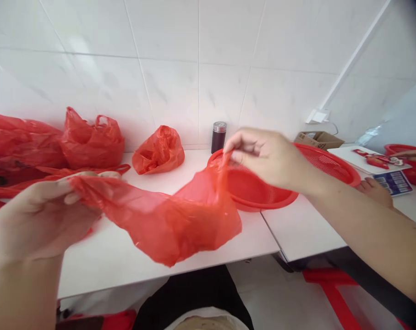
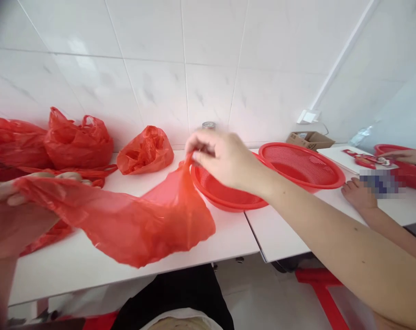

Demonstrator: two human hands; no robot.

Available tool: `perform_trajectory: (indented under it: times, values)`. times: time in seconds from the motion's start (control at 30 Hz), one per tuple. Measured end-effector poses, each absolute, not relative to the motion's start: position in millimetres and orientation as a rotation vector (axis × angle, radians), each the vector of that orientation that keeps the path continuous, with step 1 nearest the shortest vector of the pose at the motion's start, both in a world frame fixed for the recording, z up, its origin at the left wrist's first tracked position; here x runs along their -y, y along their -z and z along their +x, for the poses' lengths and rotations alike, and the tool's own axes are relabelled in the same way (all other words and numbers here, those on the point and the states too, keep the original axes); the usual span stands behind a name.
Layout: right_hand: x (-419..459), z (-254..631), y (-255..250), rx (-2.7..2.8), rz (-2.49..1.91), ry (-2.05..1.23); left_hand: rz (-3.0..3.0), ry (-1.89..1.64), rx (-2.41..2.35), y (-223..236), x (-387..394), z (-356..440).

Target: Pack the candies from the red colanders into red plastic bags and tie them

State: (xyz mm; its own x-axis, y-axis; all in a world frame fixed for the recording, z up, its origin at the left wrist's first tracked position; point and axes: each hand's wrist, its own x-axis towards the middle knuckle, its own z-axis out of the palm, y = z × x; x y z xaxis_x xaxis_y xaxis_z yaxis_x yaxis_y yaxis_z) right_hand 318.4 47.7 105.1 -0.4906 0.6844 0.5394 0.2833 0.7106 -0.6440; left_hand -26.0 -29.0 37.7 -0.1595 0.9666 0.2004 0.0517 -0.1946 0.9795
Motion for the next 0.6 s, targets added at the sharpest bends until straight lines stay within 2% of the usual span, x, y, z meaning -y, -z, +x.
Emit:
perform_trajectory:
  times: [0.13, 0.23, 0.43, 0.6]
  values:
    - [-49.0, 307.3, -112.6, 2.011, -0.673, -0.573, 1.073, -1.495, -0.882, -61.2, 18.9, -2.2]
    - [-46.2, 295.9, -113.5, 2.116, -0.630, -0.634, 1.224, -1.243, -0.804, -72.5, 11.3, 18.7]
    - [-30.3, 244.6, -116.6, 2.227, -0.247, -0.823, 1.666, -0.626, -1.024, -86.2, -0.8, 57.1]
    - [-42.2, 225.2, -98.0, 2.171, -0.200, -0.687, 1.662, -0.671, -1.128, -88.5, -7.7, 59.8]
